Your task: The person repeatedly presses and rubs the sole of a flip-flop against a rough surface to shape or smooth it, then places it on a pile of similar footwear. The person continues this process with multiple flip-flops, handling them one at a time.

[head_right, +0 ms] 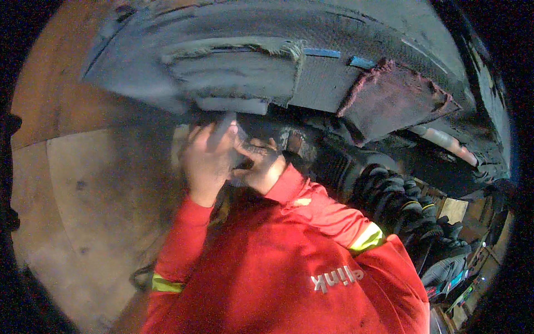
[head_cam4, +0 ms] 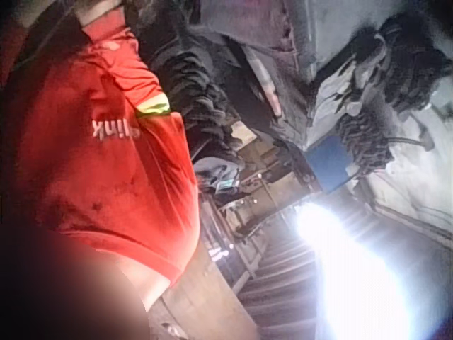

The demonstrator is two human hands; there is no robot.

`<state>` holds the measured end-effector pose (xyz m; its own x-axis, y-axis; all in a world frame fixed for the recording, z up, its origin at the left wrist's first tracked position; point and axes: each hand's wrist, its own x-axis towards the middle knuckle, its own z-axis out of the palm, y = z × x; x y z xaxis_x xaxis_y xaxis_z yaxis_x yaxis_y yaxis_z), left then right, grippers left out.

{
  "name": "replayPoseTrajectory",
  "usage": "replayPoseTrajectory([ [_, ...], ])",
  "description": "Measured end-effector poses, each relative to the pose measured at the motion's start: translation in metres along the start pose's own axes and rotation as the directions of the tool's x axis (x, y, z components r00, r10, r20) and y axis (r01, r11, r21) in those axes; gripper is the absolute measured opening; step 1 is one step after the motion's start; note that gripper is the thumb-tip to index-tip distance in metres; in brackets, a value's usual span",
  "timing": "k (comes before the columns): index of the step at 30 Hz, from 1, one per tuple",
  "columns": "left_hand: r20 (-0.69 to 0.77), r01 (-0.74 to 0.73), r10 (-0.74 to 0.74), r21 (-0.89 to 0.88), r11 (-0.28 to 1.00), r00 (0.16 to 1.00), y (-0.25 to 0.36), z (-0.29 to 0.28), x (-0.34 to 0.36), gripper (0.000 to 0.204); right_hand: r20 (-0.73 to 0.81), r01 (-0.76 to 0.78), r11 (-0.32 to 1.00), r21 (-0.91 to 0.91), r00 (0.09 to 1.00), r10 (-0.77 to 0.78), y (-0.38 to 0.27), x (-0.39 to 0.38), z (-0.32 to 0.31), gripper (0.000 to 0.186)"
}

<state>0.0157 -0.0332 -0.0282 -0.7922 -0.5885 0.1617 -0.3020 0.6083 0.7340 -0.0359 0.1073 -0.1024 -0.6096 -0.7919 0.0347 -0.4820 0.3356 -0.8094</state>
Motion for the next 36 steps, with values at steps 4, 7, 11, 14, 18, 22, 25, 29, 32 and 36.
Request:
replayPoseTrajectory([
  [4, -0.014, 0.082, -0.081, 0.059, 0.995, 0.997, -0.001, 0.015, 0.009, 0.024, 0.191, -0.279, 0.92, 0.275, 0.954, 0.232, -0.018, 0.007, -0.025, 0.086],
  [7, 0.053, 0.209, -0.206, -0.073, 0.975, 0.977, -0.008, 0.042, 0.02, 0.029, 0.369, -0.532, 0.74, 0.411, 0.839, 0.399, -0.011, 0.019, -0.042, 0.079],
  [11, 0.06, 0.199, -0.191, -0.386, 0.901, 0.98, -0.015, 0.047, -0.002, 0.022, 0.158, -0.058, 0.963, -0.265, 0.982, 0.103, 0.004, 0.014, -0.048, 0.071],
  [14, 0.104, 0.231, -0.211, -0.582, 0.779, 0.972, -0.013, 0.038, -0.02, 0.025, 0.063, 0.07, 0.805, -0.589, 0.997, -0.041, 0.008, -0.001, -0.04, 0.065],
  [18, 0.097, 0.177, -0.148, -0.561, 0.809, 0.984, -0.007, 0.02, -0.021, 0.033, -0.03, 0.067, 0.783, -0.618, 0.994, -0.108, 0.013, -0.003, -0.026, 0.052],
  [22, 0.033, 0.036, -0.03, -0.224, 0.974, 0.999, -0.002, 0.008, -0.01, 0.038, -0.109, 0.108, 0.88, -0.462, 0.978, -0.177, 0.014, 0.004, -0.011, 0.056],
  [25, -0.006, -0.067, 0.067, -0.075, 0.995, 0.998, 0.002, 0.005, -0.002, 0.027, -0.189, 0.179, 0.91, -0.374, 0.946, -0.264, 0.011, 0.003, -0.006, 0.057],
  [29, 0.074, -0.014, 0.01, 0.044, 0.999, 0.997, 0.007, 0.005, 0.001, 0.025, -0.093, 0.111, 0.96, -0.257, 0.986, -0.138, 0.005, -0.005, -0.012, 0.06],
  [32, 0.092, 0.07, -0.068, -0.019, 0.997, 0.993, 0.005, 0.016, 0.003, 0.026, -0.075, 0.089, 0.989, -0.118, 0.992, -0.099, 0.009, -0.006, -0.02, 0.065],
  [36, 0.035, 0.068, -0.065, -0.096, 0.993, 0.997, -0.002, 0.045, 0.01, 0.028, -0.019, -0.033, 0.997, -0.076, 0.999, 0.032, 0.024, 0.001, -0.029, 0.073],
])
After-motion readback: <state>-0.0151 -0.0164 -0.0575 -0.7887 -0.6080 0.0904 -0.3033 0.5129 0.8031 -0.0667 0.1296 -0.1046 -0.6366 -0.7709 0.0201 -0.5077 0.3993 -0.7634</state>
